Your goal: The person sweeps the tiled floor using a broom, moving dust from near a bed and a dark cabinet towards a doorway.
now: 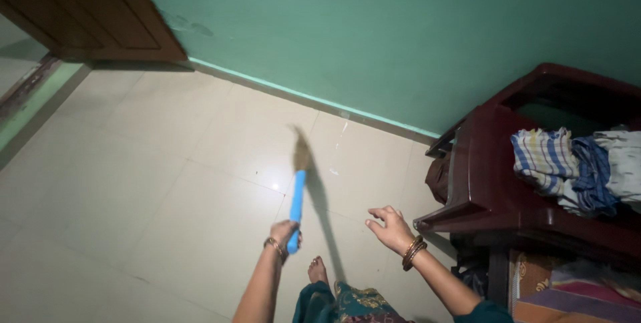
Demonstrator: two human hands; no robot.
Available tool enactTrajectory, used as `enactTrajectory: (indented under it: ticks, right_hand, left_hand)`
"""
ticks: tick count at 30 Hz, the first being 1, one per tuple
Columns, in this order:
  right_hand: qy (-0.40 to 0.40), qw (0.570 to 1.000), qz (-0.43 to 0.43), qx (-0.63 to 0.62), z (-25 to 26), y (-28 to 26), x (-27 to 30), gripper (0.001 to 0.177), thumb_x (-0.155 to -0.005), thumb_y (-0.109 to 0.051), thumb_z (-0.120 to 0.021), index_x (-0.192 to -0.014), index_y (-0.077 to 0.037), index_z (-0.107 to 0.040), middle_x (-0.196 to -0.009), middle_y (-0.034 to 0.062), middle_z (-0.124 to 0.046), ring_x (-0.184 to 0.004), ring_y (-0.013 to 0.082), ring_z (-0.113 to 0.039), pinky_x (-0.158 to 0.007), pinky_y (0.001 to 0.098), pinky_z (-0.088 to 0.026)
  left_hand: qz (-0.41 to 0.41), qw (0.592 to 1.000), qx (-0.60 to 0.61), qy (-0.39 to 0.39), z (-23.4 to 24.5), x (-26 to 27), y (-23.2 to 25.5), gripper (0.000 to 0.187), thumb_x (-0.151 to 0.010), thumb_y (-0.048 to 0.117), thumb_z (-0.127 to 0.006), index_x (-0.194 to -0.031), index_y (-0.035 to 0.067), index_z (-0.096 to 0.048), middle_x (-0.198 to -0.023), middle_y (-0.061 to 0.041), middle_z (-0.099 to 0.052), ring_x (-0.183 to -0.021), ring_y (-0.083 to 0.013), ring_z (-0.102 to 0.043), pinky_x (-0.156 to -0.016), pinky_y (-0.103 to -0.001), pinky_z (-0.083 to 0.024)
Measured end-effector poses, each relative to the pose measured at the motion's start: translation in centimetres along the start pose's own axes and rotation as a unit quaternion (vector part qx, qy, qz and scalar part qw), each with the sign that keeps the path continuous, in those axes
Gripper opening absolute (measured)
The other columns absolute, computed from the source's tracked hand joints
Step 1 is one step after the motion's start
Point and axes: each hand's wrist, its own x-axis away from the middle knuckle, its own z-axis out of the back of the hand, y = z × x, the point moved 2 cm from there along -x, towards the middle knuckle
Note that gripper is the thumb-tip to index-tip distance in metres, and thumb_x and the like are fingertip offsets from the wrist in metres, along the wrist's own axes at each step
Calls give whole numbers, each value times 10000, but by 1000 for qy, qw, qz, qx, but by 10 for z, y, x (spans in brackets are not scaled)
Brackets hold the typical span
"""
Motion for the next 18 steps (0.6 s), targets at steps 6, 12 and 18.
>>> enactTrajectory:
  ticks: [6, 12, 18]
  right_hand:
    - [-48, 999, 5, 13, -9, -26, -17, 447, -857, -385, -689, -1221, -129, -725, -1155, 114, -681, -1056, 288, -625, -1001, 381, -515]
    - [-29, 997, 64, 46, -2, -37, -30, 420, -861, -347, -697, -1205, -110, -735, -1155, 134, -678, -1133, 304, -591, -1058, 420, -438]
    - [-13, 994, 74, 83, 19, -59, -32, 432, -870, -293, -681, -1245, -79, -695, -1186, 127, -657, -1173, 326, -533, -1058, 414, -438]
  left_hand:
    - [73, 991, 97, -57, -29, 27, -55, 126, -877, 62, -685, -944, -41, -662, -685, -161, -661, -494, -225, -619, -409, -355, -490]
    - [75, 993, 64, 66, 23, 27, -43, 138, -862, 46, -664, -917, -80, -655, -680, -217, -644, -465, -282, -610, -394, -410, -501]
    - [-36, 992, -59, 108, 49, -5, 17, 174, -865, 26, -673, -924, -137, -658, -663, -223, -655, -454, -281, -645, -386, -400, -517]
